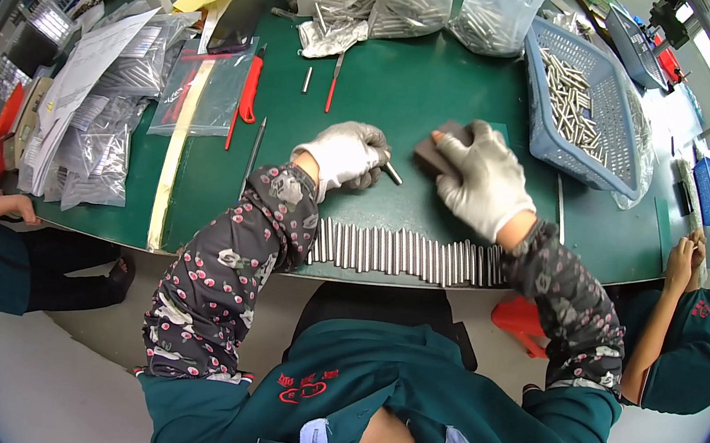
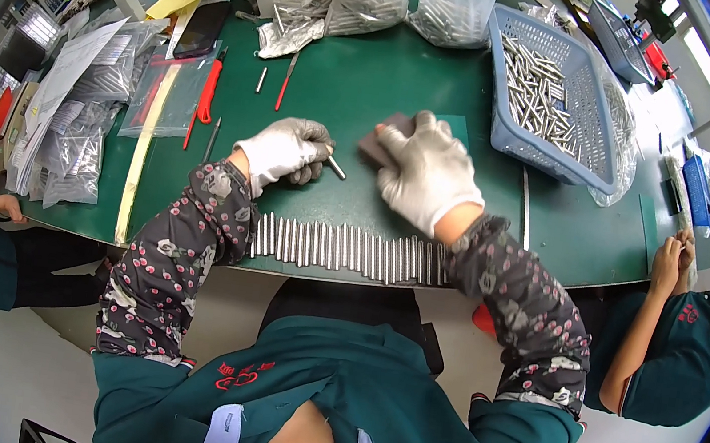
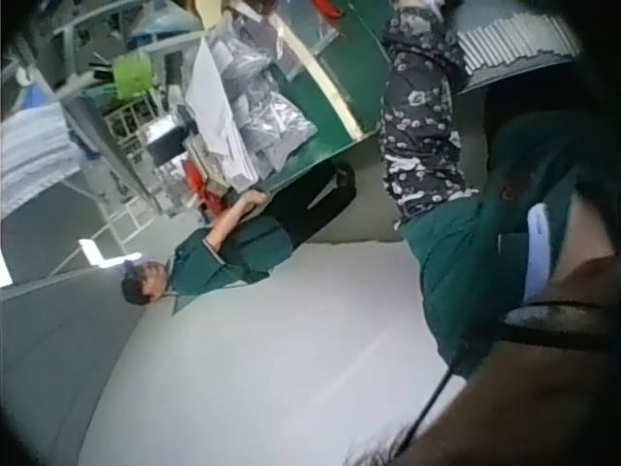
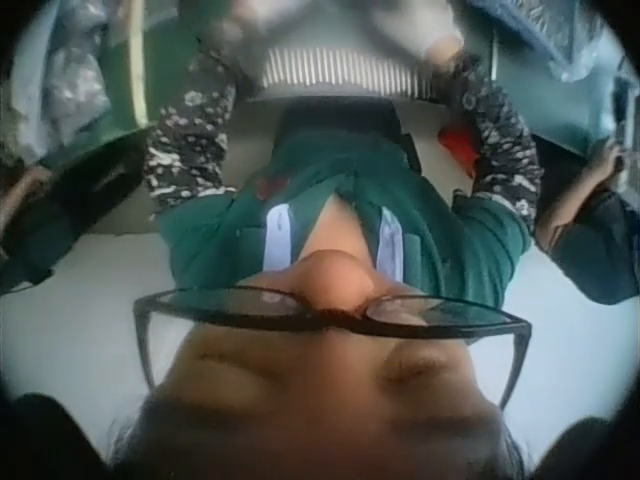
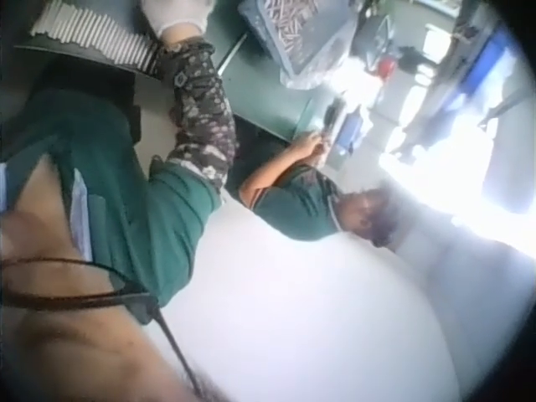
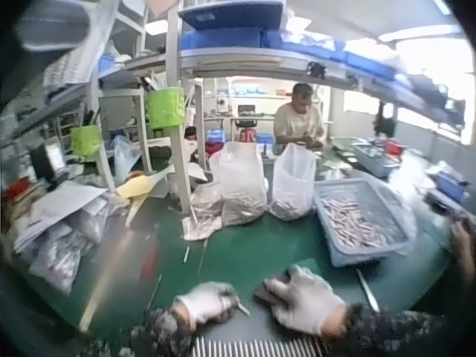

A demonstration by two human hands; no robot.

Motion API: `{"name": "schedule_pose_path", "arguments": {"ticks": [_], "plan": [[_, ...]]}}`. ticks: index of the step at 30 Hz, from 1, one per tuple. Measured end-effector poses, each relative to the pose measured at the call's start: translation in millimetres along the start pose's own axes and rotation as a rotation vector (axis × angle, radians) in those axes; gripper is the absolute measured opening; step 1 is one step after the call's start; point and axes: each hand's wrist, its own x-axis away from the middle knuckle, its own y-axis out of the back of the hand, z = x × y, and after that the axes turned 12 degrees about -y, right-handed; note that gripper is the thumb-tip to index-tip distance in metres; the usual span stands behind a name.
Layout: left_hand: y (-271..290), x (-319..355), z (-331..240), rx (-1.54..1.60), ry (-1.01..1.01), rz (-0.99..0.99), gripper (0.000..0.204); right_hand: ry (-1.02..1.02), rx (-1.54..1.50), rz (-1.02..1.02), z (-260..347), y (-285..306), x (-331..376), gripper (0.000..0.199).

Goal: Arranging and inspecting small metal pins on a factory workbench.

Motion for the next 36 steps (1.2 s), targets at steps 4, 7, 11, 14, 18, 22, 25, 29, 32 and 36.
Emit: {"name": "schedule_pose_path", "arguments": {"ticks": [4,7,11,14,18,22,25,29,32,36], "plan": [[2,5,1,0.005,-0.038,0.002,0.016,0.168,-0.136,0.070,12,-10,13,0.047],[4,4,7,-0.036,-0.105,0.037,0.016,-0.053,-0.039,0.077,3,3,-2,0.051],[7,6,7,-0.067,-0.131,0.051,0.016,0.215,-0.144,0.065,11,-8,14,0.043],[5,6,6,-0.029,-0.107,0.052,0.016,-0.014,-0.002,0.021,1,1,4,0.043],[5,5,5,-0.057,-0.143,0.056,0.018,0.126,-0.106,0.188,11,-1,9,0.053],[3,4,3,-0.076,-0.106,0.050,0.016,-0.075,0.023,0.118,-3,5,-4,0.053],[3,1,0,-0.259,-0.051,0.037,0.016,0.264,-0.180,0.071,11,-8,12,0.046],[-4,2,-13,-0.367,-0.002,0.004,0.019,-0.044,0.048,0.046,-3,7,-8,0.043],[-4,0,-10,-0.361,-0.004,-0.031,0.020,0.347,-0.211,-0.003,3,-7,8,0.042],[-1,2,-14,-0.388,0.005,0.018,0.018,-0.029,0.031,0.152,-4,17,-16,0.053]]}}
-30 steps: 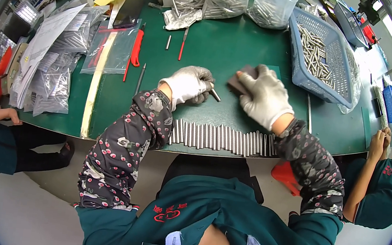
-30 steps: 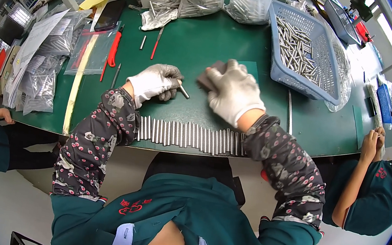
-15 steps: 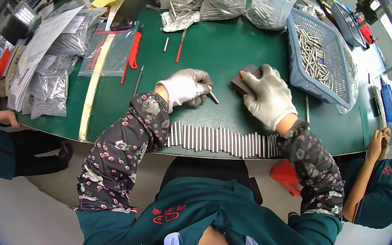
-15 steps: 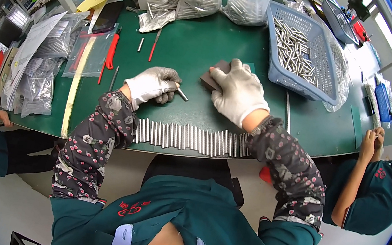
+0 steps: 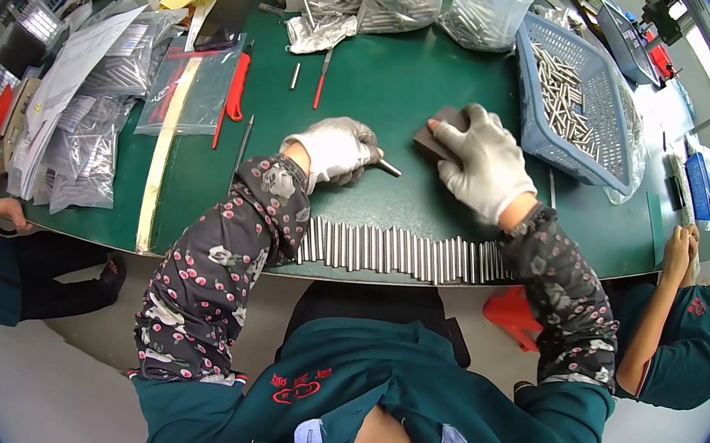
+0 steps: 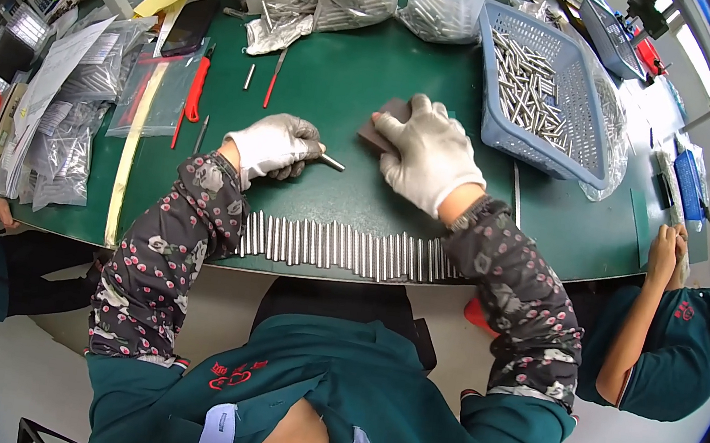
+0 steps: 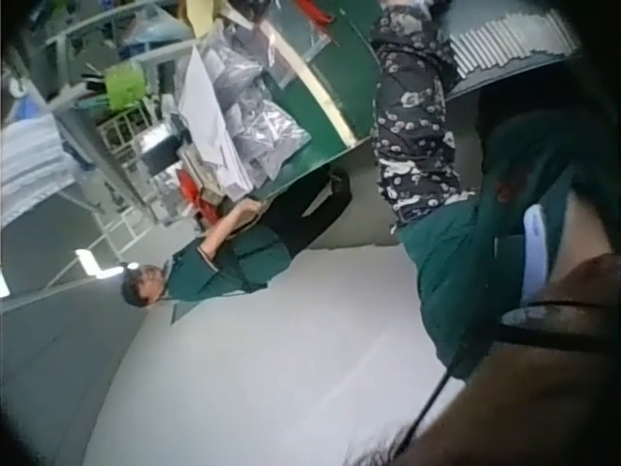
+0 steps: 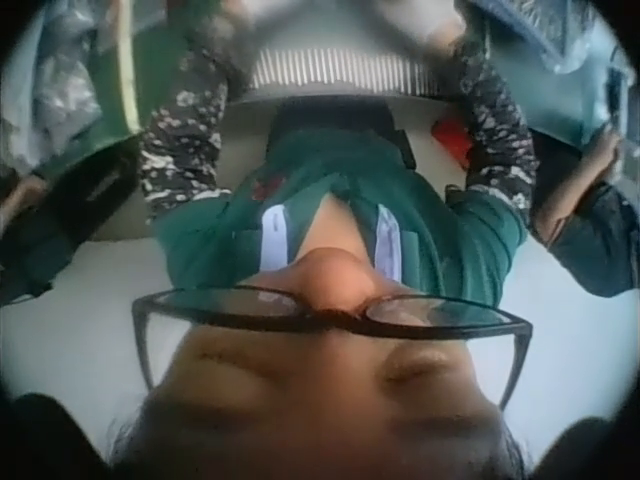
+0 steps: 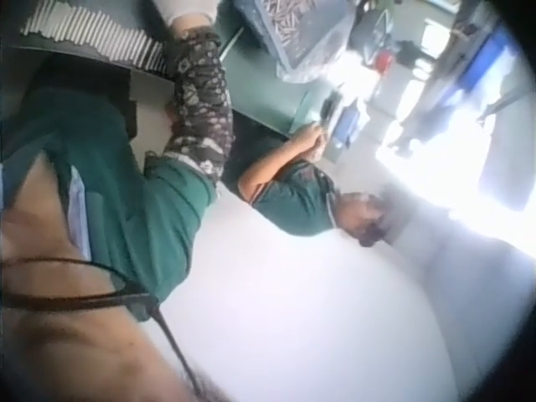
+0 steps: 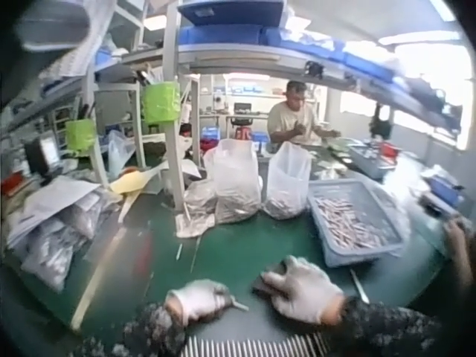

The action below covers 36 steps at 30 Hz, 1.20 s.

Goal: Arranging and inspecting small metal pins on a factory workbench.

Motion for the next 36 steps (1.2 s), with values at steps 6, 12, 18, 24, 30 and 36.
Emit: {"name": "schedule_pose_path", "arguments": {"ticks": [6,12,18,24,30,36], "plan": [[1,-1,3,0.041,-0.022,0.033,0.019,0.122,0.039,-0.223,-9,-17,2,0.045],[-1,2,7,0.144,-0.013,0.026,0.017,0.160,0.061,-0.089,-1,-9,4,0.045],[-2,4,10,0.066,-0.091,0.014,0.015,0.485,-0.179,-0.030,-3,-24,3,0.050],[-3,4,18,0.107,-0.066,0.023,0.018,0.144,-0.106,-0.181,-7,-23,-8,0.052],[-13,12,12,0.044,-0.177,-0.010,0.022,0.142,-0.084,-0.218,1,1,22,0.051],[-51,67,-46,-0.209,-0.759,-0.096,0.017,0.097,-0.434,-0.026,0,-5,78,0.033]]}}
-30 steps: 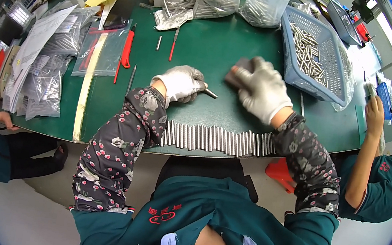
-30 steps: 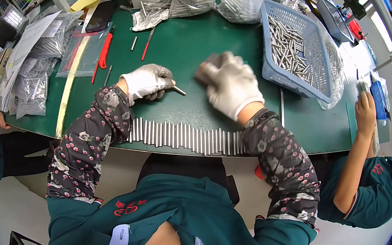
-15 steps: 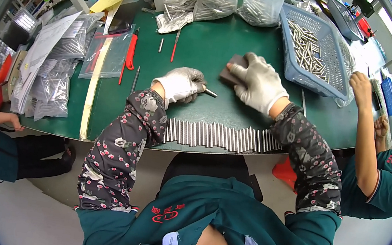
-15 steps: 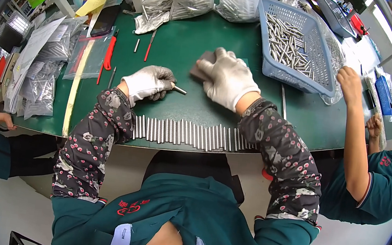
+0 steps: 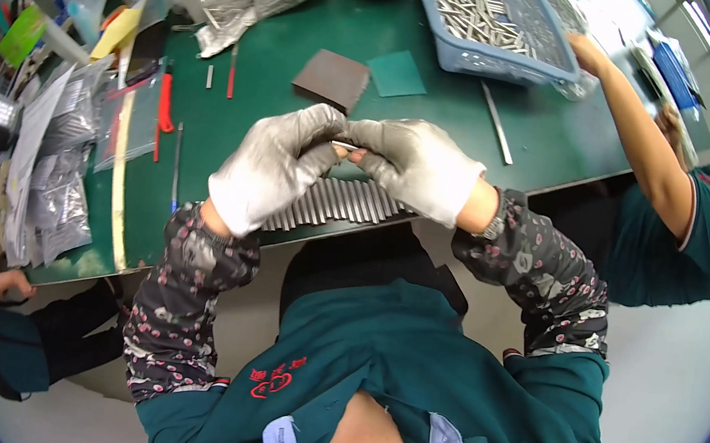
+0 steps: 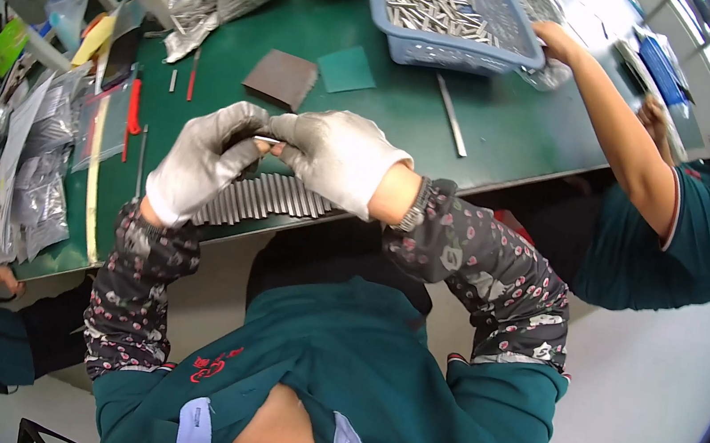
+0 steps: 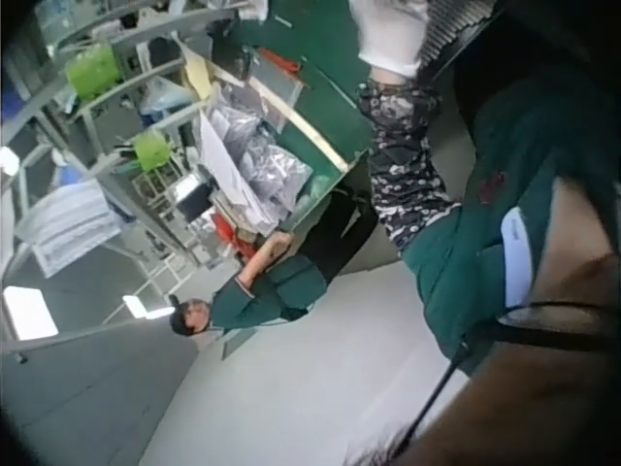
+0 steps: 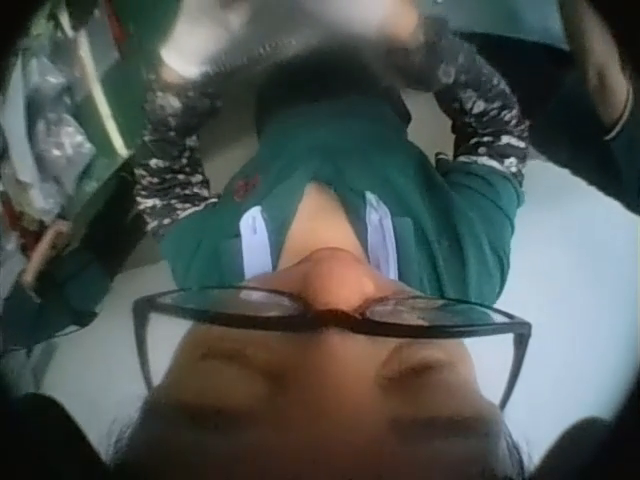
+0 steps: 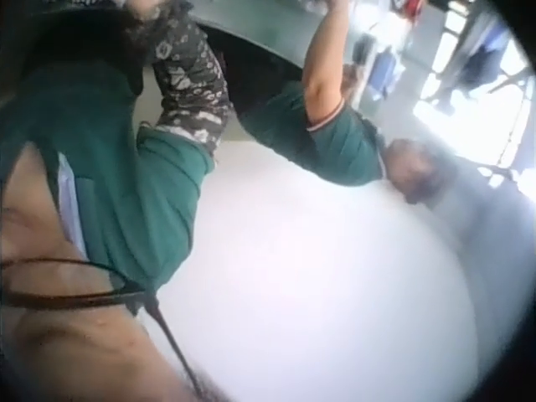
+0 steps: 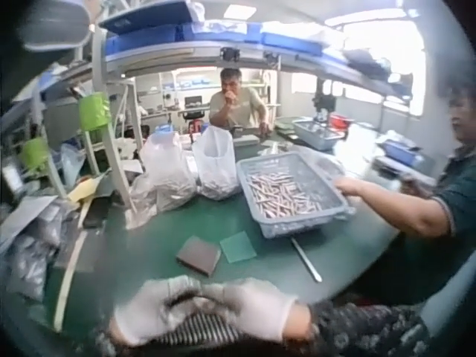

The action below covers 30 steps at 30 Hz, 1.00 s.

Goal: Arranging and inspecting small metal pins on a factory workbench.

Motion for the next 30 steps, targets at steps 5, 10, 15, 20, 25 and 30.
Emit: {"name": "schedule_pose_path", "arguments": {"ticks": [5,10,15,20,25,30], "plan": [[-32,3,-16,-0.031,-0.153,-0.086,0.026,0.007,-0.198,-0.372,-37,21,48,0.018],[-57,6,-11,-0.623,-0.205,0.050,0.055,-0.368,0.413,-0.557,-77,15,78,0.007],[-96,3,-10,-0.785,-0.081,0.150,0.077,-0.388,0.283,-0.475,-77,-11,77,0.014],[-116,-1,-1,-0.763,-0.012,0.171,0.073,-0.212,-0.070,-0.278,-99,-4,75,0.027],[-119,4,5,-0.788,-0.032,0.173,0.062,-0.153,0.063,-0.141,-93,3,71,0.052],[-117,4,4,-0.727,-0.049,0.116,0.059,-0.160,0.102,-0.073,-93,1,64,0.055]]}}
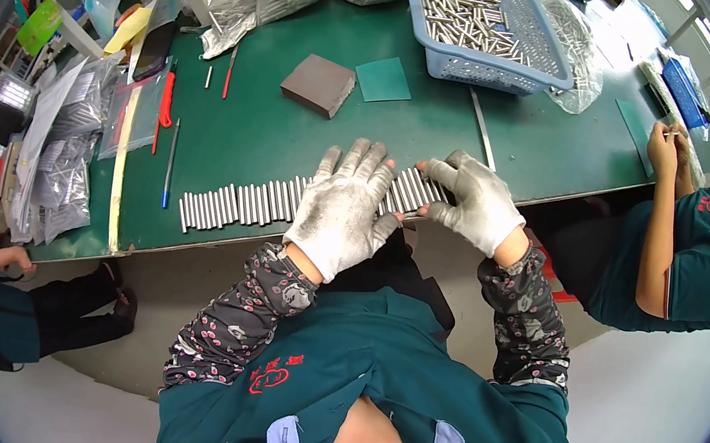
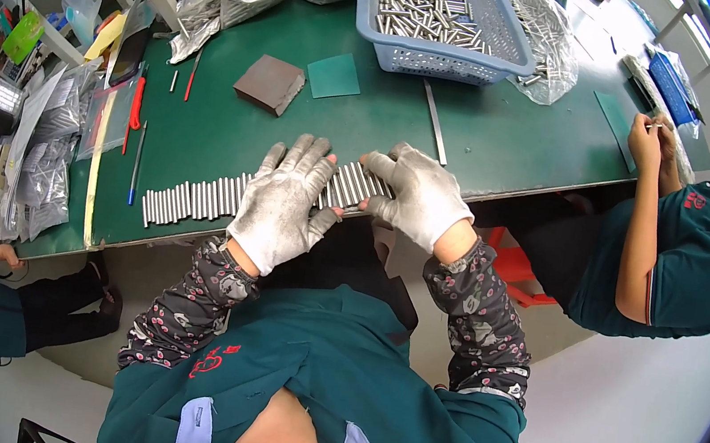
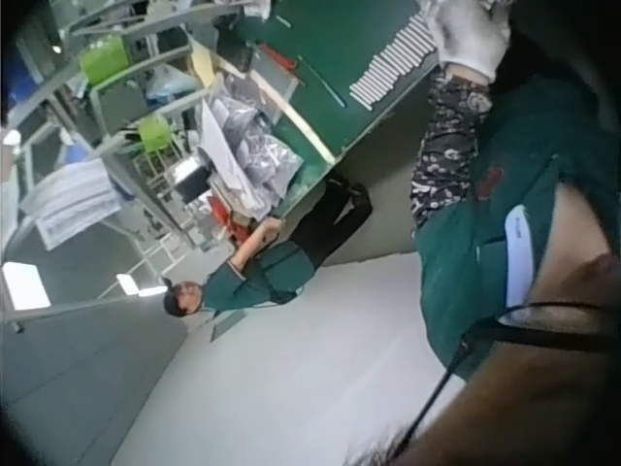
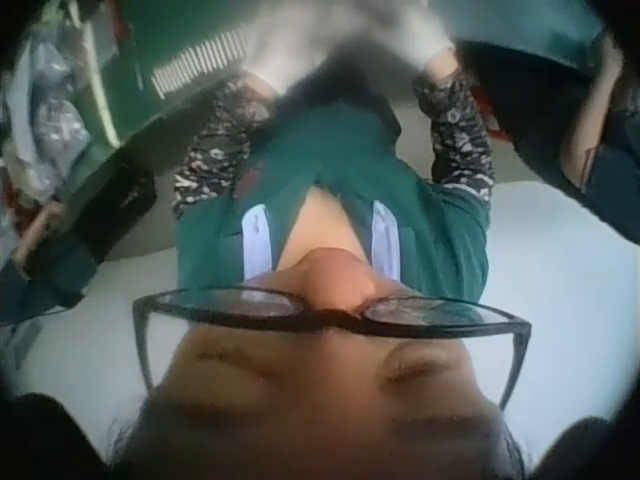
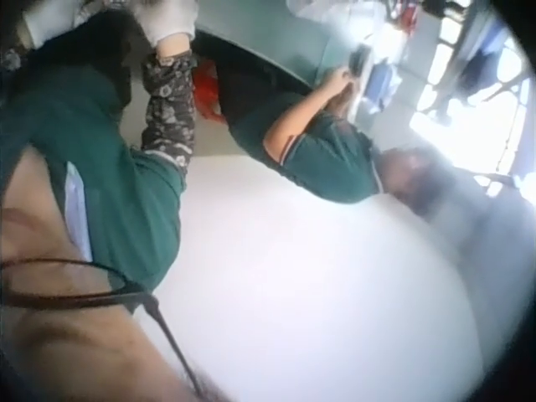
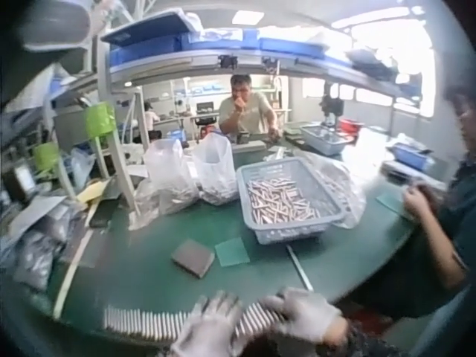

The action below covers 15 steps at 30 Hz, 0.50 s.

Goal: Arranging and inspecting small metal pins on a factory workbench.

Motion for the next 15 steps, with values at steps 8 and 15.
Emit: {"name": "schedule_pose_path", "arguments": {"ticks": [8,15], "plan": [[4,1,-6,0.055,-0.049,-0.066,0.064,0.032,0.055,-0.114,8,0,7,0.055],[57,63,40,-0.142,0.124,-0.015,0.078,0.004,0.070,-0.058,16,0,8,0.052]]}}
